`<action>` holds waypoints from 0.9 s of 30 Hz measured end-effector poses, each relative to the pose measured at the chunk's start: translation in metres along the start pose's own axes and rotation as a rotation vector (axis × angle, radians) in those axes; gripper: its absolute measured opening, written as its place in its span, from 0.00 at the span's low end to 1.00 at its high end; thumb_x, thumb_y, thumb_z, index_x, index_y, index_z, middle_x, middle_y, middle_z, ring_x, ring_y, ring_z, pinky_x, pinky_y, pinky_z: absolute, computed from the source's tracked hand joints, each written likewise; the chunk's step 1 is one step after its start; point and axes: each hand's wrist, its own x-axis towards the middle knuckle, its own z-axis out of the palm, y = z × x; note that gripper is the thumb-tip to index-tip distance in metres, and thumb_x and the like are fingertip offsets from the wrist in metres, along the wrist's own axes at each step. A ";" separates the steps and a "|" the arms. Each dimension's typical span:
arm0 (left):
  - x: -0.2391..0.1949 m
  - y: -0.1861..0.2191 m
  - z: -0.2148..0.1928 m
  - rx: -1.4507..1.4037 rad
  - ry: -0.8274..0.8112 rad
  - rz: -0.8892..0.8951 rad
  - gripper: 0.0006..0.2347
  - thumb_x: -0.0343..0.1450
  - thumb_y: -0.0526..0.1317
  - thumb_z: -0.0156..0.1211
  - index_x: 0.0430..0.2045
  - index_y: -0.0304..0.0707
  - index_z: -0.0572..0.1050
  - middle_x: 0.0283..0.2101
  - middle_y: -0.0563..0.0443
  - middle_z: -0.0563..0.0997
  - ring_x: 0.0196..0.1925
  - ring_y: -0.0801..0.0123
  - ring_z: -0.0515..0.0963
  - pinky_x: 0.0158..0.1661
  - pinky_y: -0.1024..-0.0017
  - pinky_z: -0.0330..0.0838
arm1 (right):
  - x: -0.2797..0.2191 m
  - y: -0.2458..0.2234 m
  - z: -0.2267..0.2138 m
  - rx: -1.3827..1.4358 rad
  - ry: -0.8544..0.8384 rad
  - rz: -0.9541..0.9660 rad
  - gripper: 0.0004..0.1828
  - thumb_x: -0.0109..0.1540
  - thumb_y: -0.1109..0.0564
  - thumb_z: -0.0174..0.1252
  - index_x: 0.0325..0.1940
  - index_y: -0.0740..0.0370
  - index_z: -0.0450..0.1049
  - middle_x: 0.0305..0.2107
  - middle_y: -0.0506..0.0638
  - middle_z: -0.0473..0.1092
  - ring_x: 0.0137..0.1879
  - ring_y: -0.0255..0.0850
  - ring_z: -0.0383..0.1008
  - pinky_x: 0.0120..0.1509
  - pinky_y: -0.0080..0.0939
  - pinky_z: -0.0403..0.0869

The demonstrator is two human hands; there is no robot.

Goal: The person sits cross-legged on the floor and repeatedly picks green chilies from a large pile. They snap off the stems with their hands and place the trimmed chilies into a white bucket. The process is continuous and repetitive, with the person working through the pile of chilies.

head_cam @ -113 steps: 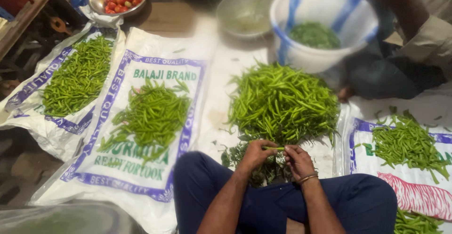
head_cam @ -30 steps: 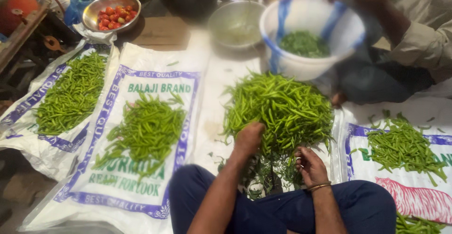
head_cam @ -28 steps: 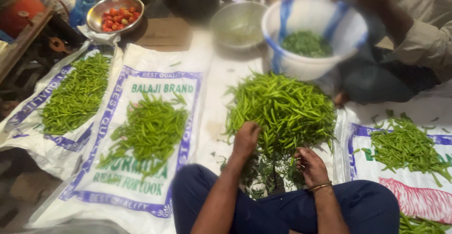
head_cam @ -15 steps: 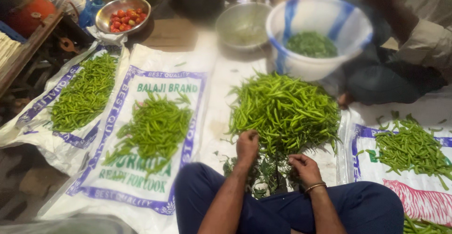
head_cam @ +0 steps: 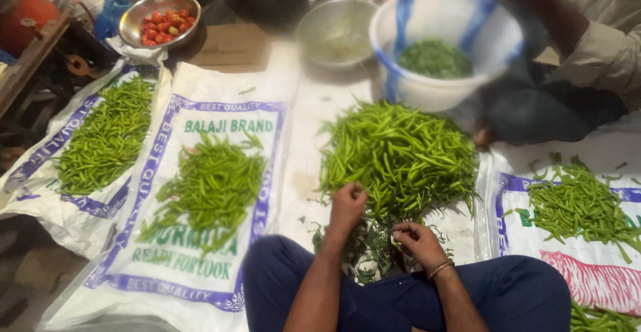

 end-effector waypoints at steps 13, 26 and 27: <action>-0.055 -0.014 0.017 -0.491 -0.352 -0.114 0.11 0.70 0.43 0.66 0.39 0.36 0.81 0.22 0.60 0.73 0.19 0.82 0.66 0.20 0.80 0.58 | 0.000 -0.004 -0.015 0.340 -0.016 -0.147 0.11 0.63 0.58 0.63 0.45 0.69 0.77 0.30 0.51 0.77 0.32 0.35 0.75 0.37 0.35 0.77; -0.033 -0.036 0.026 0.093 0.067 0.009 0.12 0.68 0.44 0.66 0.39 0.36 0.85 0.37 0.44 0.88 0.38 0.64 0.86 0.43 0.69 0.78 | 0.023 0.016 -0.054 -0.175 0.154 -0.114 0.09 0.63 0.58 0.63 0.41 0.68 0.80 0.24 0.48 0.75 0.25 0.33 0.71 0.30 0.34 0.71; -0.036 -0.032 0.028 0.140 0.032 0.040 0.12 0.68 0.44 0.66 0.39 0.37 0.85 0.39 0.44 0.87 0.39 0.62 0.86 0.44 0.68 0.78 | 0.024 0.017 -0.056 -0.189 0.168 -0.111 0.09 0.62 0.58 0.63 0.41 0.68 0.80 0.24 0.48 0.76 0.25 0.33 0.71 0.30 0.34 0.71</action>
